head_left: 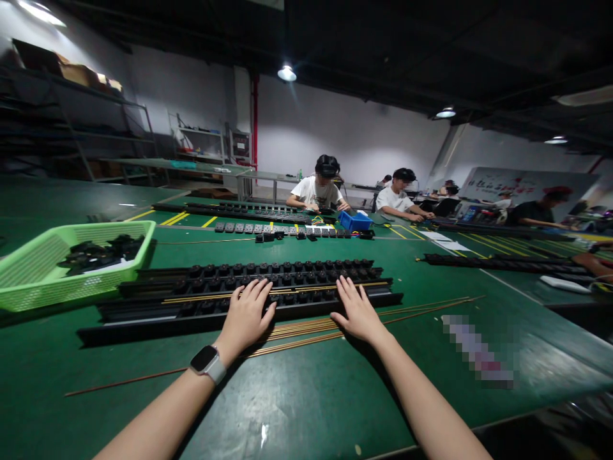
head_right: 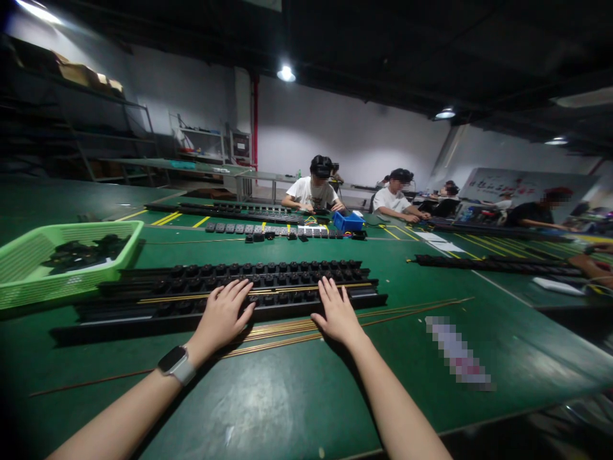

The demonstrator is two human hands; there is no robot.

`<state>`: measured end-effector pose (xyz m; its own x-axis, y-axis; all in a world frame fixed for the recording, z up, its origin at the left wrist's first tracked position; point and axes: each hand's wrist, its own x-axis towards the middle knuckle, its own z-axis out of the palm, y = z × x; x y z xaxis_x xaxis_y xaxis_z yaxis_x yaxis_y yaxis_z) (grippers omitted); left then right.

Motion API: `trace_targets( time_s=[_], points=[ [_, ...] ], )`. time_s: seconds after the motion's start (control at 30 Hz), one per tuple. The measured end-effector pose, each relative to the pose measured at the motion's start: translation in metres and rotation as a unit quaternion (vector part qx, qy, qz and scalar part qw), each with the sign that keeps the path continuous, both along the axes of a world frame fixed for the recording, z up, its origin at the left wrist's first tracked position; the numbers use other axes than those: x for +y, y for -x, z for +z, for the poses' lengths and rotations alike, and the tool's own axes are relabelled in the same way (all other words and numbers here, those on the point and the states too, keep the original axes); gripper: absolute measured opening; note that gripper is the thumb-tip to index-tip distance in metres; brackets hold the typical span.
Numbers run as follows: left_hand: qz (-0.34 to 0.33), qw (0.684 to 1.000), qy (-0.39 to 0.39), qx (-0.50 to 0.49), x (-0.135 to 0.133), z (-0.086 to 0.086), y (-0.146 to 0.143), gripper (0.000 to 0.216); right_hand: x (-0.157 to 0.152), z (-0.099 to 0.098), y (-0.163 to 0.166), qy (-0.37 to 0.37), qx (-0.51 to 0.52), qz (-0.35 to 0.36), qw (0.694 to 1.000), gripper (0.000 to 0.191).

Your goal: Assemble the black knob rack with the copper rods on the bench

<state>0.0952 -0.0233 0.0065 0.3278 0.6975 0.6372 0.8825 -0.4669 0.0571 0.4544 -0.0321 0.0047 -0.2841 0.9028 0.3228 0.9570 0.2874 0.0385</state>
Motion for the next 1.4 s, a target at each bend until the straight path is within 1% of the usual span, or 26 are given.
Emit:
trace_targets(
  time_s=[0.23,0.37,0.63,1.0,1.1,1.23,1.33,1.4],
  points=[
    [-0.005,1.000,-0.002,-0.005,0.000,0.000,0.000,0.053,0.001,0.003,-0.008,0.023,0.007,-0.024,0.999,0.092],
    [-0.004,1.000,-0.001,-0.001,0.000,0.001,0.000,0.053,0.003,0.002,-0.015,0.035,0.012,-0.053,0.998,0.091],
    [-0.002,1.000,0.002,0.004,0.000,0.000,0.000,0.053,0.005,0.002,-0.022,0.058,0.021,-0.074,0.995,0.093],
    [-0.002,1.000,0.005,-0.002,0.000,0.001,0.000,0.053,0.008,0.002,-0.034,0.058,0.033,-0.098,0.993,0.091],
    [-0.004,1.000,0.004,-0.006,-0.001,0.001,-0.001,0.054,0.009,0.003,-0.037,0.068,0.034,-0.103,0.992,0.093],
    [-0.004,1.000,0.002,-0.004,-0.001,0.001,-0.001,0.053,0.010,0.003,-0.044,0.059,0.035,-0.110,0.992,0.094],
    [-0.004,1.000,0.004,-0.004,-0.001,0.002,-0.001,0.053,0.010,0.002,-0.047,0.074,0.023,-0.110,0.991,0.100],
    [-0.004,1.000,0.005,-0.005,-0.001,0.002,-0.001,0.053,0.010,0.002,-0.047,0.063,0.022,-0.107,0.992,0.103]
  ],
)
